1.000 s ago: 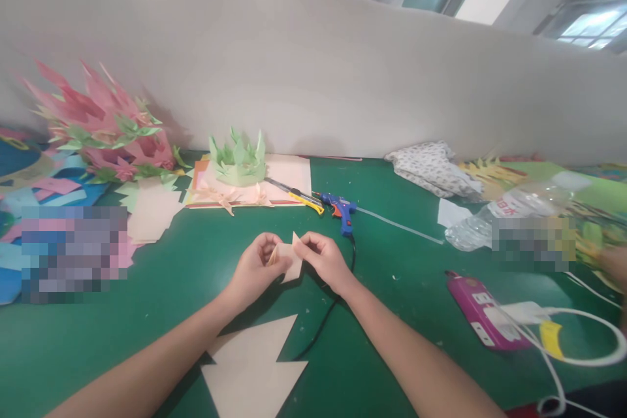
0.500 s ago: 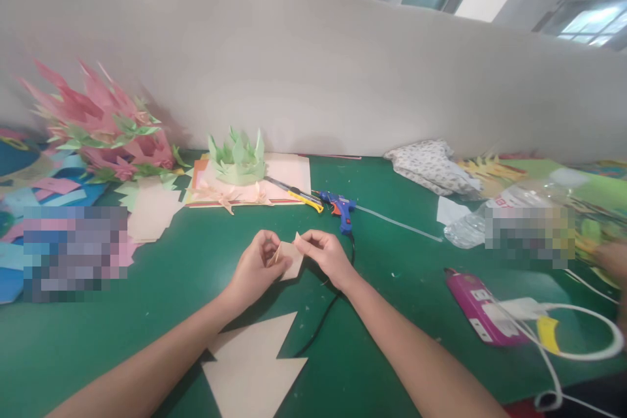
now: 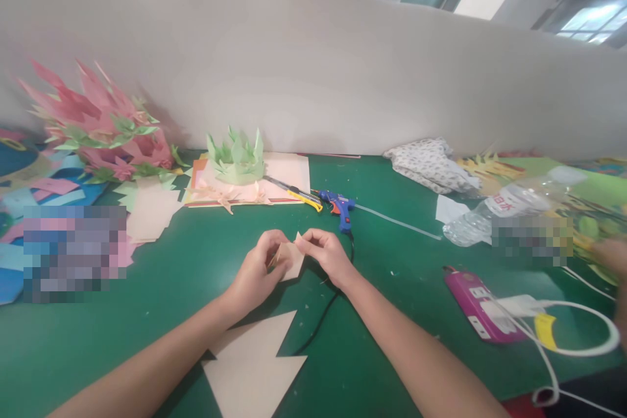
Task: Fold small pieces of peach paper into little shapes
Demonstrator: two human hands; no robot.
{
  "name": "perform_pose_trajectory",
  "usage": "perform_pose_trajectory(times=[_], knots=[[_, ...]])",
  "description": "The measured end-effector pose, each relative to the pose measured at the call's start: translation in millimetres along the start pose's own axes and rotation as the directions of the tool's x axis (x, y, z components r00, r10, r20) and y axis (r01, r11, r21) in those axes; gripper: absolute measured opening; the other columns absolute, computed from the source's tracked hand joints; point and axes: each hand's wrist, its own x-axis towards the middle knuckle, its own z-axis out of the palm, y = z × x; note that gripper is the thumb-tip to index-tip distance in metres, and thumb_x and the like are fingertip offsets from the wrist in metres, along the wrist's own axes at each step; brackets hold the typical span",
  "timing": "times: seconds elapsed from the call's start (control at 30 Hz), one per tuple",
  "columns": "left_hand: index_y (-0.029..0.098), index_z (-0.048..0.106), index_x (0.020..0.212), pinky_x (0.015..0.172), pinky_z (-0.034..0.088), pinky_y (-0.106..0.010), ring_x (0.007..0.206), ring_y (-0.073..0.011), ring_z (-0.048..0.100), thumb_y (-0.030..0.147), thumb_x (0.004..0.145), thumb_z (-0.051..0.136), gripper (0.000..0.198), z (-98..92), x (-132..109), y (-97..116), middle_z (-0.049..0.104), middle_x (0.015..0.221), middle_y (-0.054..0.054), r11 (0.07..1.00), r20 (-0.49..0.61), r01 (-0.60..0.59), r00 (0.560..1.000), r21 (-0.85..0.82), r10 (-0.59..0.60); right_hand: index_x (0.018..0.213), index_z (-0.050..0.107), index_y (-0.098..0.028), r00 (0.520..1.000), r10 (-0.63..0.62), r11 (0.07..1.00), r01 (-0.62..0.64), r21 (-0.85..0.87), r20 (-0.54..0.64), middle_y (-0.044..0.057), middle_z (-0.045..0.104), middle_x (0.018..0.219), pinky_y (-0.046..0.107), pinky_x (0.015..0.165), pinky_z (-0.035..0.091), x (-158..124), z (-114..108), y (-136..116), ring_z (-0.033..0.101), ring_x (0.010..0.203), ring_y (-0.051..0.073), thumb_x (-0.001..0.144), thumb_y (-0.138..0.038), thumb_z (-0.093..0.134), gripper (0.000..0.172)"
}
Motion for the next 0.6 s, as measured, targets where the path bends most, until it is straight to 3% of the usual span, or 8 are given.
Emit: perform_pose_trajectory(times=[0.1,0.2,0.6], knots=[[0.020,0.053,0.088,0.068,0.042,-0.023,0.084,-0.0134,0.053,0.004,0.074,0.044,0.022,-1.8,0.6,3.9,0.056,0.092,-0.002,0.985,0.099,-0.148,0.985,0.085,0.139,0.057,0.052,-0.016,1.000,0.026,0.999,-0.027,0.030,0.005,-0.003,0.050,0.057,0.023,0.056,0.034,0.0,-0.2,-1.4,0.042,0.054,0.009,0.067,-0.036,0.067,0.027],[0.019,0.056,0.084,0.066,0.043,-0.022,0.085,-0.0130,0.054,0.001,0.075,0.040,0.026,-2.4,0.9,7.1,0.057,0.094,-0.004,0.976,0.137,-0.209,0.970,0.067,0.198,0.057,0.052,-0.016,1.000,0.017,0.999,-0.018,0.040,0.018,-0.004,0.049,0.055,0.023,0.055,0.032,0.7,-0.9,-2.1,0.041,0.053,0.009,0.070,-0.032,0.063,0.024],[0.020,0.059,0.097,0.065,0.043,-0.022,0.083,-0.0126,0.055,0.007,0.080,0.045,0.027,-2.3,-0.6,6.9,0.055,0.104,-0.005,0.993,0.218,-0.113,0.970,0.016,0.107,0.055,0.046,-0.017,0.999,-0.031,0.999,0.033,-0.037,0.044,-0.006,0.040,0.052,0.021,0.049,0.026,1.1,1.2,-0.7,0.032,0.049,0.008,0.069,-0.016,0.047,0.015]])
